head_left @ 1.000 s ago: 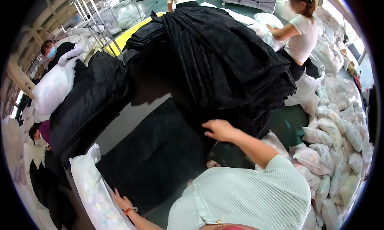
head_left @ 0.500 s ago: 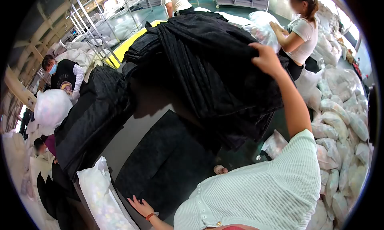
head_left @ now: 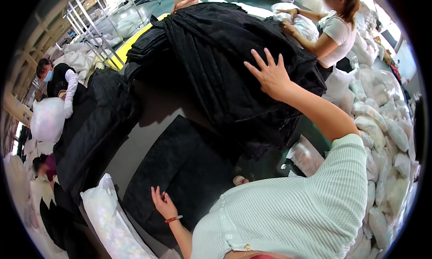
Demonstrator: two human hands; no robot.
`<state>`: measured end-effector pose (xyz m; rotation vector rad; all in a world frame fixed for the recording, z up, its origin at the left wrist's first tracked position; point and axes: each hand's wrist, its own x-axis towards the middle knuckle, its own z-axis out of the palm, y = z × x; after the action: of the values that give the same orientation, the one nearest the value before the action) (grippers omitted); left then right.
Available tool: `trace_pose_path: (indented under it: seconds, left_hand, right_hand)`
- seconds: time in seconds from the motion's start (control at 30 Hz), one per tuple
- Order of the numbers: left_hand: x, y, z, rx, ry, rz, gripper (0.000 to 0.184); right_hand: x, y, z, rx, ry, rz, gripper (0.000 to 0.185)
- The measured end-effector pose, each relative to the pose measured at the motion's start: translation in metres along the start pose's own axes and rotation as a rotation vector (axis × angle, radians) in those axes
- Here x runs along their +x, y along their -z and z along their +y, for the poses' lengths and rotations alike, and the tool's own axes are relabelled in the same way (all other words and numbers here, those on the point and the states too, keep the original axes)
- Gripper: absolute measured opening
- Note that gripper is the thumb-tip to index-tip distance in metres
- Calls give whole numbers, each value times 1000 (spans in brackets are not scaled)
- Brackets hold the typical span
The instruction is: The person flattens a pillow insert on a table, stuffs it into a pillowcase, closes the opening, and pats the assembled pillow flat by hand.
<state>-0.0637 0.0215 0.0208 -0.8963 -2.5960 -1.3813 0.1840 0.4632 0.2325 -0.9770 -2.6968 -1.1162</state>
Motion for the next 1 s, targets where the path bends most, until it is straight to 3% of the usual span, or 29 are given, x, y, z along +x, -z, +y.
trace_pose_path:
  seconds: [0.07, 0.1, 0.2, 0.27, 0.3, 0.33, 0.37, 0.4, 0.47, 0.53, 0.6, 0.73, 0.8, 0.87, 0.9, 0.93, 0.97, 1.0]
  left_hand:
    - [-3, -11, 10, -28, 42, -36, 38]
    - [-8, -18, 5, -33, 42, -42, 38]
    - [-17, -22, -15, 11, -91, -44, 38]
    - [-25, -16, -18, 20, -42, -118, 38]
    - [-28, -13, -13, -6, 27, -109, 38]
    - [-31, -14, -15, -10, 38, -105, 38]
    - [-33, -13, -18, -32, 56, -106, 37]
    - [-36, -10, -22, -51, 74, -109, 37]
    - [-34, -11, -19, -79, 100, -82, 36]
    - [-26, -17, -10, -174, 134, -118, 35]
    - [-8, -30, 14, -212, 142, -122, 32]
    - [54, -55, 110, -711, 75, -375, 29]
    - [88, -75, 164, -985, 68, -573, 39]
    - [107, -98, 217, -1412, 69, -845, 61]
    - [109, -118, 236, -1532, 245, -973, 77]
    - [113, -135, 248, -1648, 422, -1095, 93]
    - [121, -143, 255, -1653, 415, -1096, 93]
    - [128, -150, 263, -1765, 382, -1051, 99]
  right_hand:
    - [1, 31, 5, 376, -106, -232, 89]
    - [3, 17, 3, 230, -68, -180, 112]
    - [15, 31, 19, 316, -118, -336, 111]
    - [23, 18, 49, 438, -203, -160, 106]
    - [29, 14, 66, 463, -258, -149, 95]
    - [34, 1, 85, 444, -247, -71, 81]
    - [40, -2, 100, 417, -237, 13, 38]
    - [45, 9, 115, 459, -266, -34, 29]
    - [62, 30, 144, 315, -277, -36, 39]
    - [68, 44, 171, 291, -208, 157, 50]
    - [67, 70, 181, 247, -129, 213, 52]
    - [21, 144, 175, 197, -97, 306, 49]
    - [-18, 174, 179, 203, -10, 327, 51]
    - [-72, 202, 156, 329, -25, 271, 55]
    - [-97, 204, 146, 360, 46, 250, 53]
    - [-119, 202, 132, 279, 261, 462, 52]
    - [-134, 212, 121, 333, 243, 211, 51]
    - [-148, 215, 111, 387, 286, 155, 52]
